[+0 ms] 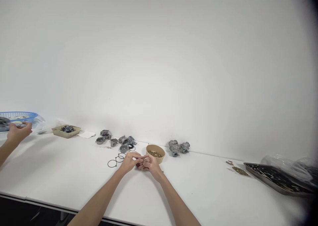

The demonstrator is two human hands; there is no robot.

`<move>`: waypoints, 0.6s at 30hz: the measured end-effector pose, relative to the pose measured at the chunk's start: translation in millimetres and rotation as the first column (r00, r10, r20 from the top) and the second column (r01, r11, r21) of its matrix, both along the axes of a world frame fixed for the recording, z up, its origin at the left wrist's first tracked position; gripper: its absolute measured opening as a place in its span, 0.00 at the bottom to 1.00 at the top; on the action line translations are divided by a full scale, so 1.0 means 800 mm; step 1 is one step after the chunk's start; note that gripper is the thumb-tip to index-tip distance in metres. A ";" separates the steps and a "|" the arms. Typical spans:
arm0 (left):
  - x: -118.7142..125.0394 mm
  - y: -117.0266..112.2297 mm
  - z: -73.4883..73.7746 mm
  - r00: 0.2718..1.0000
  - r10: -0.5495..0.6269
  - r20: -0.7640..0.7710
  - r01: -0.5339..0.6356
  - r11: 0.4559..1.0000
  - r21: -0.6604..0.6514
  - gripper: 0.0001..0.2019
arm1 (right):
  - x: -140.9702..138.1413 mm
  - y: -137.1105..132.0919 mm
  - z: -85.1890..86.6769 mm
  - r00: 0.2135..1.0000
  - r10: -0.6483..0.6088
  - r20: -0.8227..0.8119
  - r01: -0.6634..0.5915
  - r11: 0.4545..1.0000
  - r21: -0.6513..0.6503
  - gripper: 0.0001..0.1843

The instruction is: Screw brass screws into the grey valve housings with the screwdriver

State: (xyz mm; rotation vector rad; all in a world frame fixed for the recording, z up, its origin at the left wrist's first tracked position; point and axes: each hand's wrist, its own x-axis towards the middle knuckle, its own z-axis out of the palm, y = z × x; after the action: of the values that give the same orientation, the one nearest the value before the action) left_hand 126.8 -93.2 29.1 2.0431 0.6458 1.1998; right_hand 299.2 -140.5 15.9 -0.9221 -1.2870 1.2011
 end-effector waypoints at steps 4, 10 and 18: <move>0.002 0.001 -0.004 0.999 -0.016 -0.042 0.015 1.000 -0.016 0.11 | -0.002 -0.002 0.002 0.999 0.000 -0.047 -0.002 0.999 -0.042 0.19; -0.002 -0.002 -0.005 0.991 -0.089 -0.101 0.073 0.986 -0.147 0.16 | 0.001 0.000 -0.001 1.000 0.026 0.007 -0.025 0.998 -0.060 0.19; -0.001 0.003 -0.013 0.994 0.011 -0.112 -0.020 0.996 -0.081 0.20 | -0.003 0.012 -0.010 0.982 -0.171 -0.080 0.166 0.984 -0.061 0.27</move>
State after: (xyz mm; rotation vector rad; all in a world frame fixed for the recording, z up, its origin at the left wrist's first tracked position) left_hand 126.2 -91.2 18.7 2.0501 0.7533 1.0559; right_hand 296.9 -130.8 7.6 -0.9885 -1.0906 1.1351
